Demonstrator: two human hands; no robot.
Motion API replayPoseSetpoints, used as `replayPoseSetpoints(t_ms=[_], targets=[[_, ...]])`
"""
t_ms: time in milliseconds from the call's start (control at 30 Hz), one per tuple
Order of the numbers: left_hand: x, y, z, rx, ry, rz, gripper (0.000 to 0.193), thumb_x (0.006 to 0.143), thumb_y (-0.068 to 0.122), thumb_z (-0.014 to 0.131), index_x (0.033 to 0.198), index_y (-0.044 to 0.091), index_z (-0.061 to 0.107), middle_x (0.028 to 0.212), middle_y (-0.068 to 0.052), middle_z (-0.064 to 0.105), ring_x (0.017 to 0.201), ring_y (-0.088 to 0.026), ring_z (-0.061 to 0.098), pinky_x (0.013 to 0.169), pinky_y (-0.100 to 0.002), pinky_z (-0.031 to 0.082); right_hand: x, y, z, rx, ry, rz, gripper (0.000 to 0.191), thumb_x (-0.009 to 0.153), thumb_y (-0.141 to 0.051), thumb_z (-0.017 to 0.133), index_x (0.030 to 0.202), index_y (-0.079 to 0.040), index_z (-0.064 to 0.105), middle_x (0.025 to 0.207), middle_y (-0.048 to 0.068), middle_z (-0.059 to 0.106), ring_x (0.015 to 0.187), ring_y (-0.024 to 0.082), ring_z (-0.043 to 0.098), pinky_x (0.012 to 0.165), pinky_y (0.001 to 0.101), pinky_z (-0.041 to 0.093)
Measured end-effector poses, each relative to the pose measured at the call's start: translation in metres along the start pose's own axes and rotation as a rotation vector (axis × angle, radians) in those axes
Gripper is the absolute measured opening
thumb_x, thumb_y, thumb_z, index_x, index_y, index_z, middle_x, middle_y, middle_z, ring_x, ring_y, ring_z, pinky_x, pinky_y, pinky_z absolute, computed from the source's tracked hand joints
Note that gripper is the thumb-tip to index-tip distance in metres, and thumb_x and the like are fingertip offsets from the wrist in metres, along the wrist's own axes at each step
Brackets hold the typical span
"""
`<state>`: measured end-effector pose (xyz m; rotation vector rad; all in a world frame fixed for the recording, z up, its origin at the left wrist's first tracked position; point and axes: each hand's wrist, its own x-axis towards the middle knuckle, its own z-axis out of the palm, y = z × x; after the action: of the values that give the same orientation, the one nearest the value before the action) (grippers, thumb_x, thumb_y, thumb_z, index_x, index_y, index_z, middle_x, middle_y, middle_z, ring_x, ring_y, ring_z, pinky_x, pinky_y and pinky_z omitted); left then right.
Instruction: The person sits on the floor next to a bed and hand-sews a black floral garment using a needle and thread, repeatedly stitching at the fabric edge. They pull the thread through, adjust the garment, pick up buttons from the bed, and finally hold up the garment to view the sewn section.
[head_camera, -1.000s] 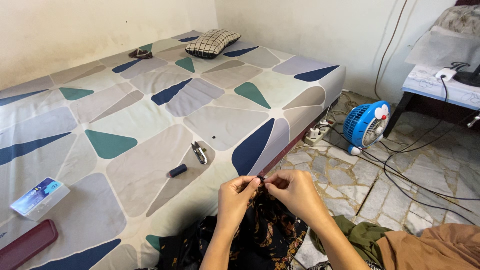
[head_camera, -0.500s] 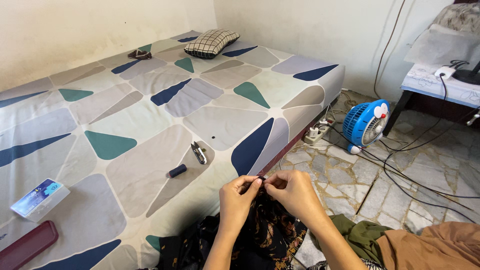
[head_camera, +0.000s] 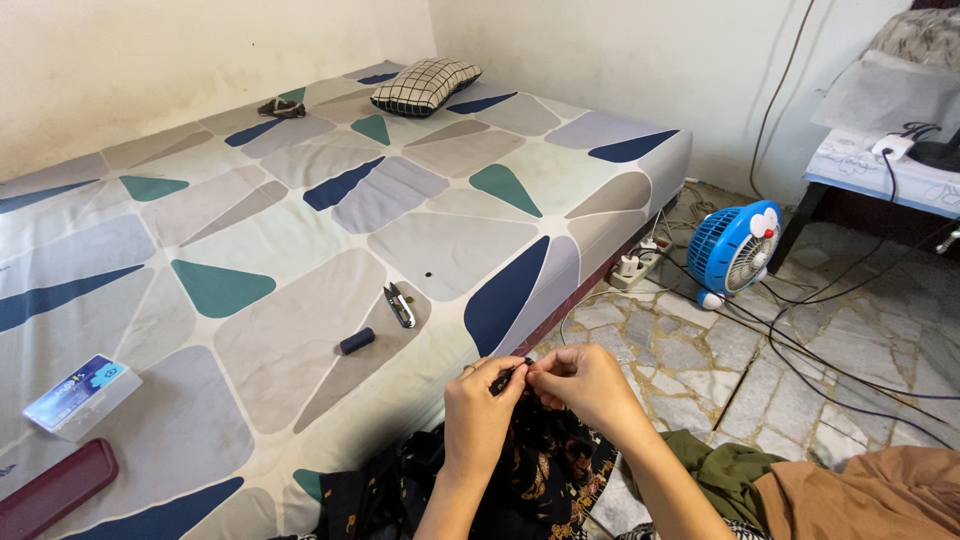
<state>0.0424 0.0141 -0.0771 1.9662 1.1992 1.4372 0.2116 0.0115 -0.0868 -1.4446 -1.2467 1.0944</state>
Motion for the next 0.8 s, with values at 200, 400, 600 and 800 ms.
replayPoseSetpoints(t_ms=[200,400,600,800], targets=[[-0.001,-0.011,0.005,-0.034,-0.021,-0.014,0.013,0.081,0.007,0.078,0.093,0.004,0.077,0.092,-0.012,0.078,0.083,-0.028,0.076,0.071,-0.035,0.059,0.013,0.018,-0.002,0.053,-0.031,0.02,0.011,0.087,-0.008,0.077,0.088,0.002,0.074,0.071,0.007,0.073,0.059,0.011,0.065,0.054,0.026,0.054],[-0.002,-0.021,0.009,-0.281,-0.129,-0.305,0.013,0.088,0.009,0.077,0.097,0.0,0.076,0.081,-0.009,0.076,0.071,-0.013,0.068,0.065,-0.028,0.054,0.02,0.021,-0.004,0.092,0.013,-0.034,0.02,0.086,-0.008,0.078,0.088,0.001,0.06,0.078,0.009,0.074,0.064,0.013,0.073,0.056,0.0285,0.059],[-0.001,-0.03,0.003,-0.469,-0.222,-0.313,0.013,0.091,0.008,0.072,0.099,-0.002,0.074,0.083,0.0,0.075,0.077,-0.002,0.066,0.07,-0.019,0.053,0.053,0.022,-0.024,-0.17,-0.19,-0.093,0.036,0.097,-0.033,0.063,0.096,-0.003,0.082,0.09,0.002,0.08,0.085,0.006,0.071,0.079,0.0227,0.054],[0.003,-0.038,0.0,-0.477,-0.26,-0.387,0.015,0.091,0.009,0.074,0.101,-0.002,0.076,0.082,-0.001,0.075,0.075,-0.003,0.066,0.068,-0.02,0.053,0.071,0.049,-0.016,0.201,-0.45,0.203,0.028,0.093,-0.028,0.074,0.102,-0.003,0.081,0.093,0.004,0.076,0.083,0.014,0.062,0.077,0.0313,0.046]])
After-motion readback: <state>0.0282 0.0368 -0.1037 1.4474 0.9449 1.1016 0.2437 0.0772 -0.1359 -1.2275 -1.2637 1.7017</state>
